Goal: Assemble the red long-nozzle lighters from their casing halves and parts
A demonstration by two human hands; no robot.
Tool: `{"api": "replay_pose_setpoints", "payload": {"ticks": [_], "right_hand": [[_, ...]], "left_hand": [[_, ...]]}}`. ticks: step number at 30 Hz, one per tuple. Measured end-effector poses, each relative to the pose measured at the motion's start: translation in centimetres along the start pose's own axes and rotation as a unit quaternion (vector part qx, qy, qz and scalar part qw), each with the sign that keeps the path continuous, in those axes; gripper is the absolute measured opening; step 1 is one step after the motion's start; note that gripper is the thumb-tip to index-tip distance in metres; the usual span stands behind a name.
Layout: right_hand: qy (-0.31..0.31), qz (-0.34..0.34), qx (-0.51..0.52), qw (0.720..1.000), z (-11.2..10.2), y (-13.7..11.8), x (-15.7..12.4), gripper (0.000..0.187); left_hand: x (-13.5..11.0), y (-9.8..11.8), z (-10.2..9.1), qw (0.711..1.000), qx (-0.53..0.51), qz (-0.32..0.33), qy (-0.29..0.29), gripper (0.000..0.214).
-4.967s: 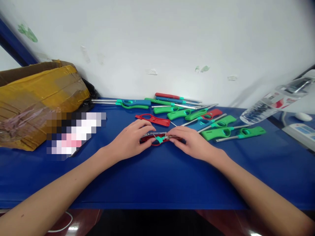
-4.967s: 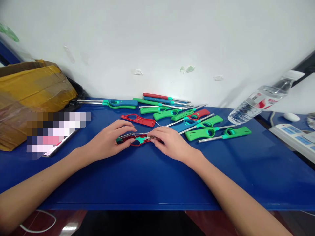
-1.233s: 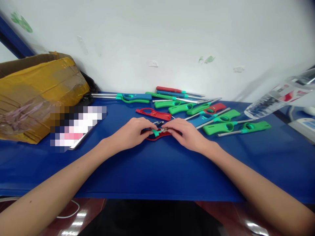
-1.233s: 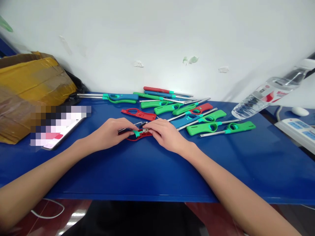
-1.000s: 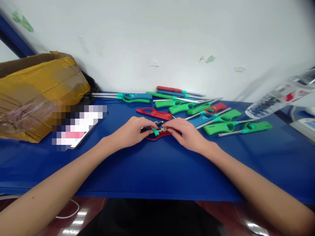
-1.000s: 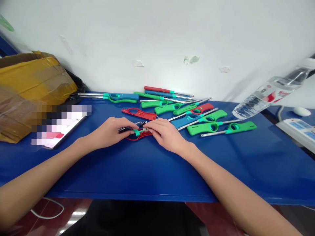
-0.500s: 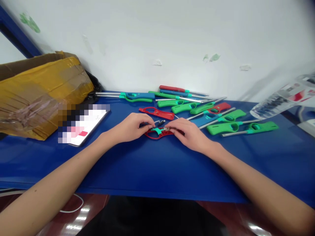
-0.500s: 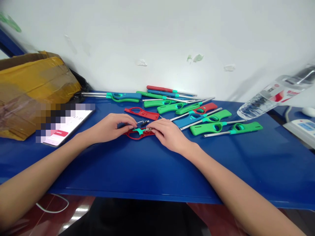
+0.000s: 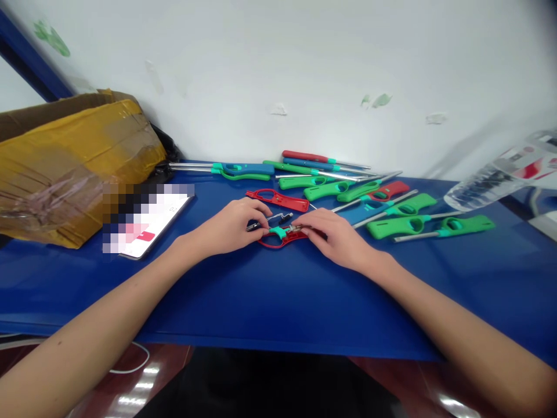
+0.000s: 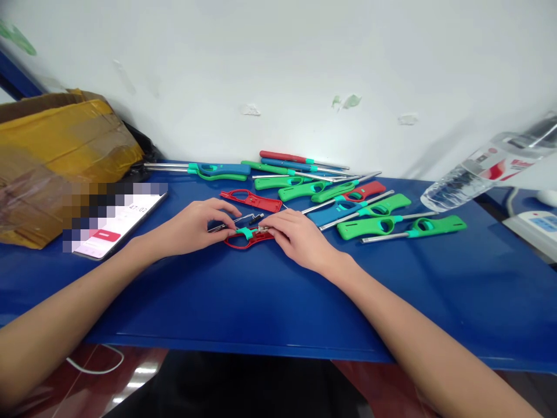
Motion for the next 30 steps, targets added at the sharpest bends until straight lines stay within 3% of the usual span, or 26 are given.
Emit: {"api": "replay_pose_setpoints", "payload": {"ticks": [30], "right_hand": [[0.014, -0.026, 0.003, 1.0, 0.3, -0.5, 0.0, 0.024]], "left_hand": [[-0.3, 0.9, -0.3, 1.0, 0.028, 0.005, 0.007, 0.016]]}}
Point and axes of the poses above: each hand's wrist, its own x-axis towards the middle knuckle, its own z-axis out of the palm, y = z × x, the point moved 5 cm from there along x, towards the middle knuckle, and after that the axes turned 13 degrees about x, right-handed, at the moved point
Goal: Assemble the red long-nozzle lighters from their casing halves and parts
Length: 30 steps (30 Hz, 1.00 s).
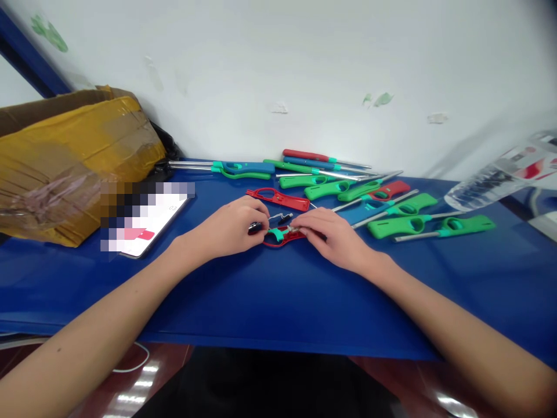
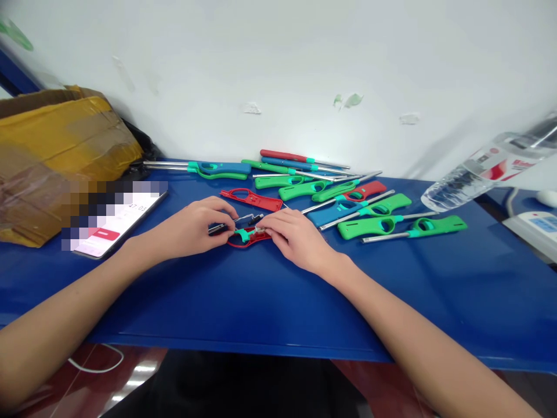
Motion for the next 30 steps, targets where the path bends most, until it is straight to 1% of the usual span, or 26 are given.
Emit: {"api": "replay_pose_setpoints", "payload": {"ticks": [8, 11, 15, 17, 22, 26, 30], "right_hand": [[-0.002, 0.013, 0.021, 1.0, 0.08, 0.24, 0.03, 0.023], [-0.003, 0.014, 0.023, 1.0, 0.12, 0.27, 0.06, 0.024], [-0.006, 0.009, 0.02, 1.0, 0.15, 0.24, 0.14, 0.025], [-0.01, 0.009, 0.019, 1.0, 0.12, 0.23, 0.21, 0.025], [-0.019, 0.031, 0.029, 0.999, -0.05, 0.25, 0.29, 0.023], [-0.012, 0.044, 0.029, 0.999, -0.13, 0.22, 0.12, 0.023], [0.009, 0.058, 0.011, 0.998, -0.08, 0.35, -0.17, 0.021]], "left_hand": [[0.05, 0.02, -0.11, 1.0, 0.006, -0.009, 0.008, 0.015], [0.03, 0.08, -0.1, 1.0, -0.005, -0.001, 0.004, 0.017], [0.0, 0.31, -0.08, 0.999, -0.024, 0.021, -0.002, 0.027], [0.03, 0.38, -0.05, 0.999, -0.031, 0.032, -0.004, 0.029], [0.13, 0.29, 0.03, 0.998, -0.044, 0.039, -0.01, 0.03], [0.06, 0.33, -0.03, 0.998, -0.045, 0.037, -0.014, 0.031], [0.01, 0.54, -0.08, 0.998, -0.042, 0.037, -0.014, 0.031]]}}
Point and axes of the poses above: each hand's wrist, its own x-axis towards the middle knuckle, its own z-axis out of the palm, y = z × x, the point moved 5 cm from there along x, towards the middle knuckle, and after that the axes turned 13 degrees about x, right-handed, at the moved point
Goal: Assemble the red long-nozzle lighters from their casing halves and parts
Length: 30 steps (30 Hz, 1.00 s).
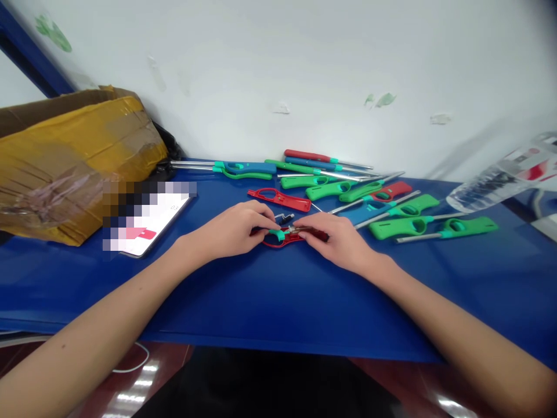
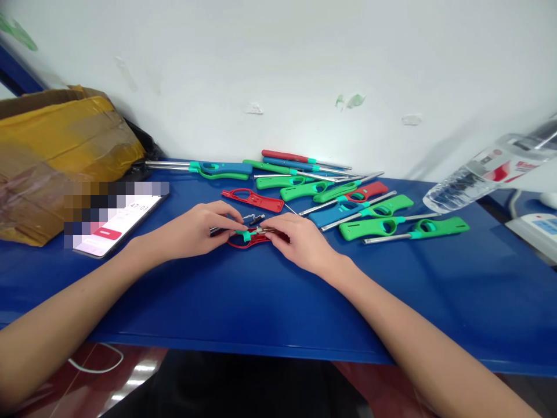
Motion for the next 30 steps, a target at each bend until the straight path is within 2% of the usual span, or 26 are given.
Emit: {"api": "replay_pose_setpoints", "payload": {"ticks": [4, 12, 21, 30], "right_hand": [[0.007, -0.019, -0.009, 1.0, 0.1, -0.2, -0.1, 0.018], [0.0, -0.046, -0.04, 0.998, 0.0, -0.5, 0.0, 0.018], [0.041, -0.074, -0.06, 0.995, 0.0, -1.0, -0.3, 0.014], [0.015, -0.055, -0.052, 0.997, -0.1, -0.8, -0.4, 0.015]], "left_hand": [[0.0, 0.2, 0.1, 1.0, 0.003, 0.002, -0.005, 0.024], [0.0, 0.1, 0.5, 1.0, 0.011, 0.002, -0.009, 0.029], [0.1, 0.3, 0.5, 1.0, 0.005, 0.006, -0.011, 0.028], [0.2, 0.5, 0.5, 1.0, 0.005, 0.007, -0.013, 0.03]]}}
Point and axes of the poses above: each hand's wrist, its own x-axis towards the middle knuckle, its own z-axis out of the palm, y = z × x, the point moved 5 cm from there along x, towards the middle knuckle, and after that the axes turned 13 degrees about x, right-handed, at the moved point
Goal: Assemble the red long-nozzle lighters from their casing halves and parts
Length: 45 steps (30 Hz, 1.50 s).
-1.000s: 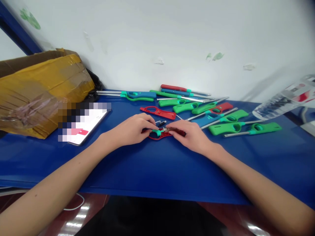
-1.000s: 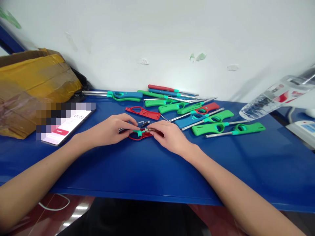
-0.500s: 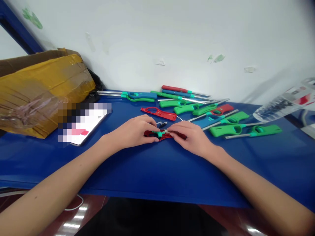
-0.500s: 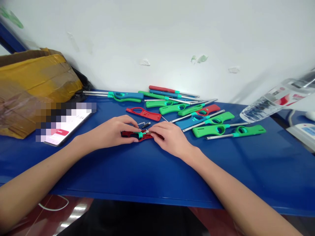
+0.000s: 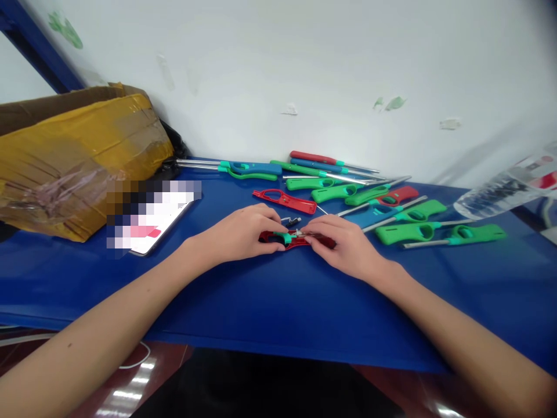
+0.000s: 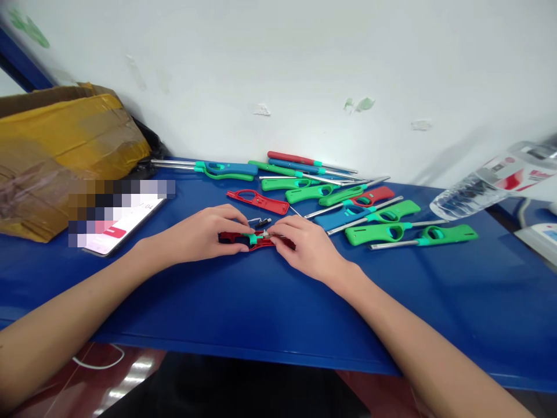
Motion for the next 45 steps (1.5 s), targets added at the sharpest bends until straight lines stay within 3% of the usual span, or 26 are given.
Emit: {"api": "replay_pose_setpoints", "payload": {"ticks": [9, 27, 45], "right_hand": [[-0.01, -0.002, -0.005, 1.0, 0.0, -0.3, 0.0, 0.016], [-0.007, 0.061, 0.035, 0.997, -0.4, -0.4, -0.1, 0.013], [-0.009, 0.026, 0.048, 0.998, -1.1, -0.5, -0.7, 0.009]], "left_hand": [[0.0, 0.1, 0.0, 1.0, -0.007, 0.016, 0.006, 0.028], [-0.1, 0.5, 0.4, 1.0, -0.004, 0.002, -0.006, 0.03], [-0.2, 0.8, 0.5, 1.0, 0.01, 0.019, 0.009, 0.028]]}}
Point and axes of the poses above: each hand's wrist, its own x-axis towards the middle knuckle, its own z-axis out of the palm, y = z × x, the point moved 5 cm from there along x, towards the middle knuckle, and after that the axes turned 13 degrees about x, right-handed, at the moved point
